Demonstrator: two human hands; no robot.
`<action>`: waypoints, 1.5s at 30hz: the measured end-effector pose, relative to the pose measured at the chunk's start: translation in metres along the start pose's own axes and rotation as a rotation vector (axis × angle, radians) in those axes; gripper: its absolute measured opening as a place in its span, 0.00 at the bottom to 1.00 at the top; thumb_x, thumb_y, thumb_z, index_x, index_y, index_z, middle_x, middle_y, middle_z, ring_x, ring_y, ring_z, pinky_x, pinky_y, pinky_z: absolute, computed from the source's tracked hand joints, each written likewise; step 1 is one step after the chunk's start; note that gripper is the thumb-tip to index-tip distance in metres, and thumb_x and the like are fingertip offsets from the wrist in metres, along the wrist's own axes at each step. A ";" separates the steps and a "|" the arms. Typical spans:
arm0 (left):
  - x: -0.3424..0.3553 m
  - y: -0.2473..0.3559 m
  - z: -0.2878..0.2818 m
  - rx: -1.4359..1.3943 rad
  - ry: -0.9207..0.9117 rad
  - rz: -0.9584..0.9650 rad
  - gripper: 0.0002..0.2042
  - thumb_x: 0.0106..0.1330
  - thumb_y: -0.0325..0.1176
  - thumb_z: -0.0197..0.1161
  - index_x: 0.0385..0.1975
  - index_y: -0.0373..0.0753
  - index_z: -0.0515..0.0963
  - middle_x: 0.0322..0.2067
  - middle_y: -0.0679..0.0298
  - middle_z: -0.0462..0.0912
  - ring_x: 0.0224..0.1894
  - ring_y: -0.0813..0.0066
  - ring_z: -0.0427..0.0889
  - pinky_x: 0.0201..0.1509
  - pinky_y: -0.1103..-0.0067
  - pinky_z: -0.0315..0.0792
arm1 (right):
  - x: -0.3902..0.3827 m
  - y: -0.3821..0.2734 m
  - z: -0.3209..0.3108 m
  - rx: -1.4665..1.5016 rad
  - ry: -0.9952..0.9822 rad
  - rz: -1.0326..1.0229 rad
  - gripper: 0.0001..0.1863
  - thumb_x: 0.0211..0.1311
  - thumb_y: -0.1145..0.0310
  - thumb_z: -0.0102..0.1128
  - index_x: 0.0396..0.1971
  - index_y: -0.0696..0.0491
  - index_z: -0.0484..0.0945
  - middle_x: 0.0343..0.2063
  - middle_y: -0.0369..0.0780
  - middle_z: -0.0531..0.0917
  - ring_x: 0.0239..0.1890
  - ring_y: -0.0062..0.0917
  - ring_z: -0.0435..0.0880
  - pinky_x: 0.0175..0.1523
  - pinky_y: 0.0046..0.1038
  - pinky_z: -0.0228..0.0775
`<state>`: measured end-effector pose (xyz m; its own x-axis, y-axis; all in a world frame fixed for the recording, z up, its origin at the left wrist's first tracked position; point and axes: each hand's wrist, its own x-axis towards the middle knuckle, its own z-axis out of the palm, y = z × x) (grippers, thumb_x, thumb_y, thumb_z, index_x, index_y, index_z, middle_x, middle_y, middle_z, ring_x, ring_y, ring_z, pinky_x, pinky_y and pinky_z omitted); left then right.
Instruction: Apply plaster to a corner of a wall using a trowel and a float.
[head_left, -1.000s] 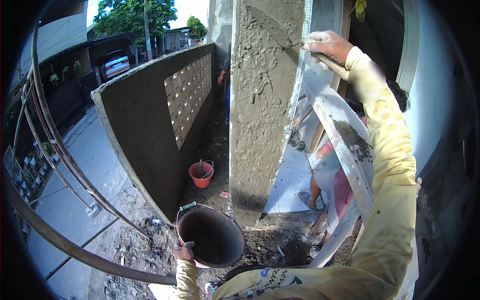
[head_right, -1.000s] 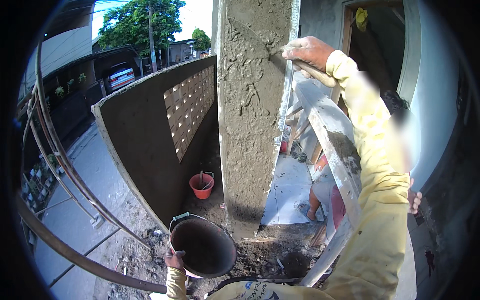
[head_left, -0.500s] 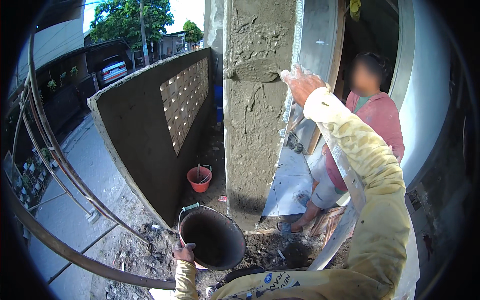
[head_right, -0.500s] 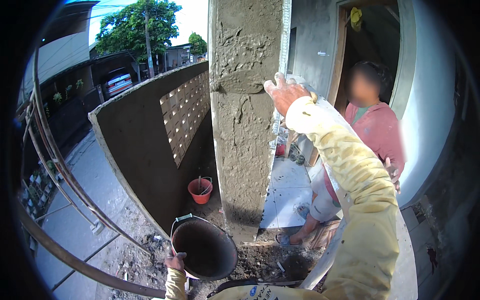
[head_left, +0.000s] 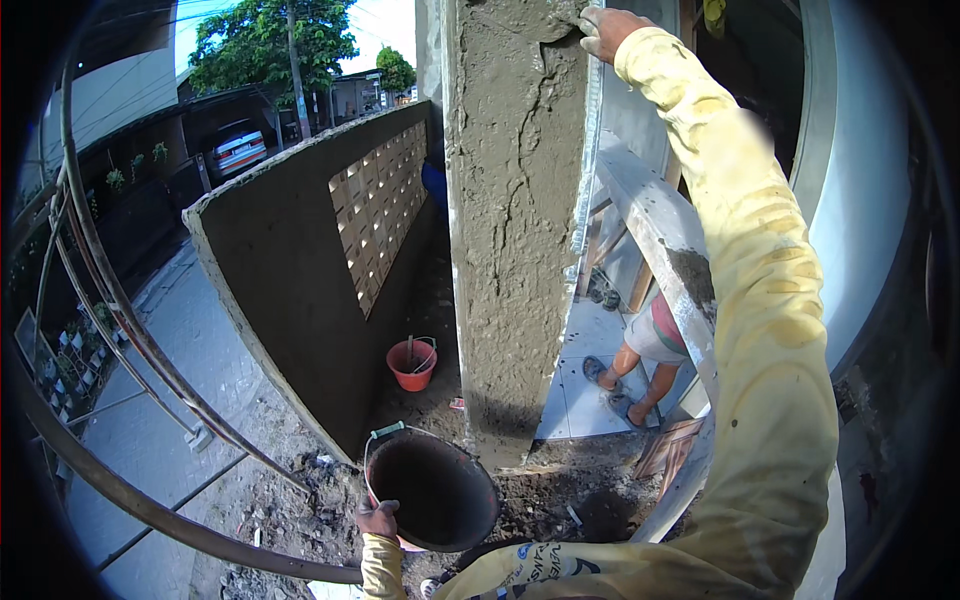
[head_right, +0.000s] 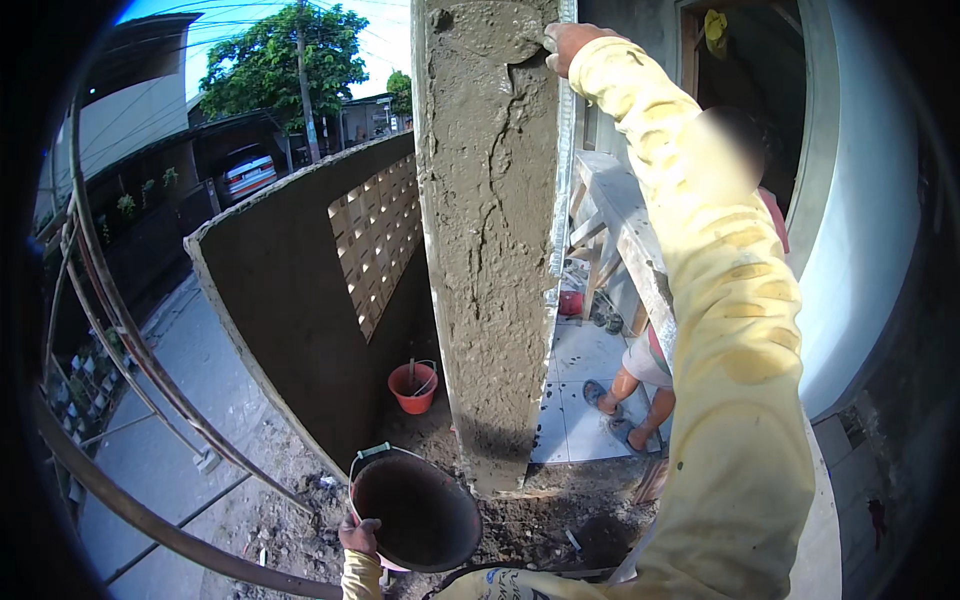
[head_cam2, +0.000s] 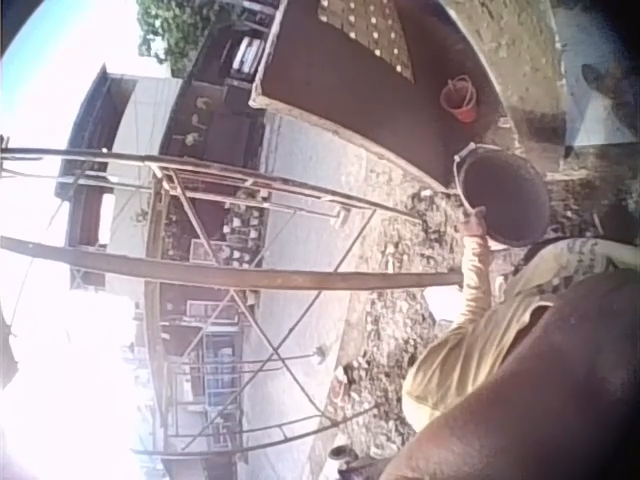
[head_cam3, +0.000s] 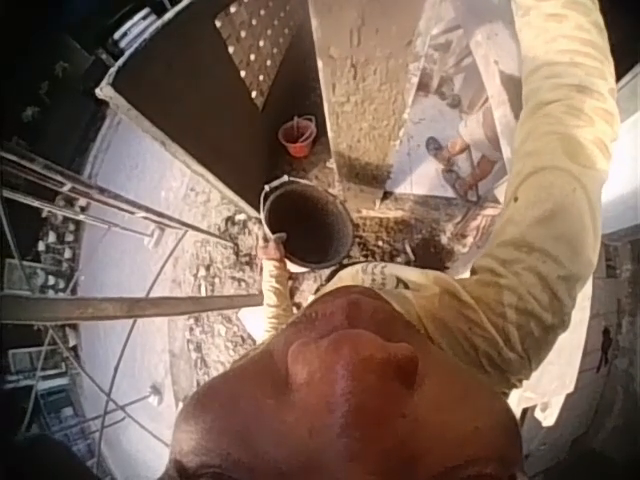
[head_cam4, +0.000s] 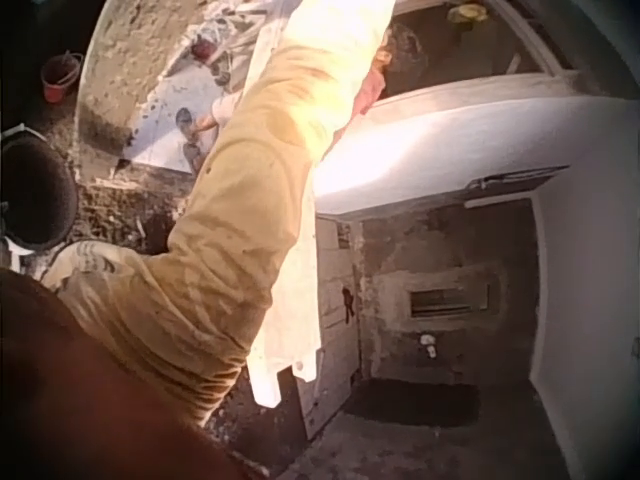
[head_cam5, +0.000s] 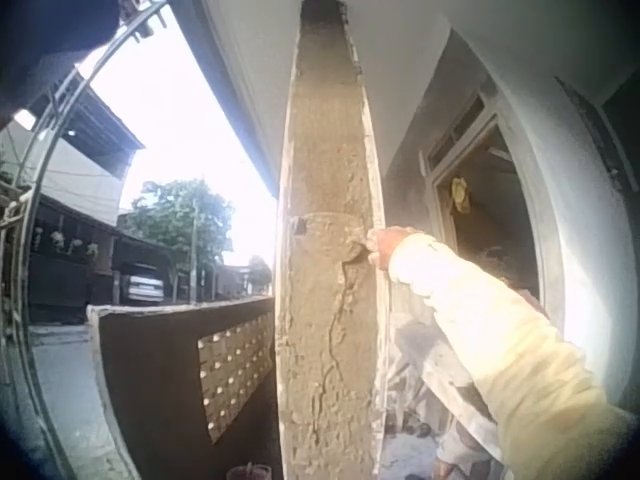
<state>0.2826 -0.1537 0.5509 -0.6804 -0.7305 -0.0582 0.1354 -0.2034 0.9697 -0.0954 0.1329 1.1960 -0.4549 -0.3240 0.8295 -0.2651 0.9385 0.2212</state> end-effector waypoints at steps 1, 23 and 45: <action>-0.001 -0.001 0.000 0.001 0.025 -0.027 0.19 0.41 0.19 0.57 0.39 0.30 0.78 0.36 0.63 0.83 0.35 0.73 0.80 0.45 0.79 0.73 | 0.012 0.012 0.013 0.037 -0.013 -0.030 0.25 0.58 0.58 0.59 0.56 0.47 0.71 0.49 0.44 0.80 0.52 0.41 0.78 0.58 0.40 0.70; 0.032 -0.086 -0.027 0.448 -0.047 -0.231 0.10 0.49 0.28 0.63 0.32 0.35 0.76 0.28 0.66 0.81 0.29 0.74 0.77 0.39 0.77 0.73 | -0.534 -0.170 0.152 1.312 -0.954 0.518 0.24 0.56 0.62 0.66 0.48 0.62 0.73 0.32 0.38 0.81 0.31 0.19 0.78 0.37 0.24 0.71; 0.043 -0.454 -0.119 1.254 -1.122 -0.549 0.22 0.51 0.37 0.66 0.45 0.33 0.74 0.48 0.47 0.74 0.55 0.52 0.72 0.59 0.67 0.66 | -1.079 -0.466 0.155 0.788 -1.661 2.040 0.16 0.64 0.66 0.55 0.51 0.48 0.73 0.29 0.38 0.81 0.18 0.22 0.77 0.19 0.27 0.72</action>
<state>0.2775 -0.1706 0.0800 -0.6464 0.1103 -0.7550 -0.4723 0.7193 0.5094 0.3872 0.0263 0.1187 -0.1864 0.1262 -0.9743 0.9806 0.0848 -0.1766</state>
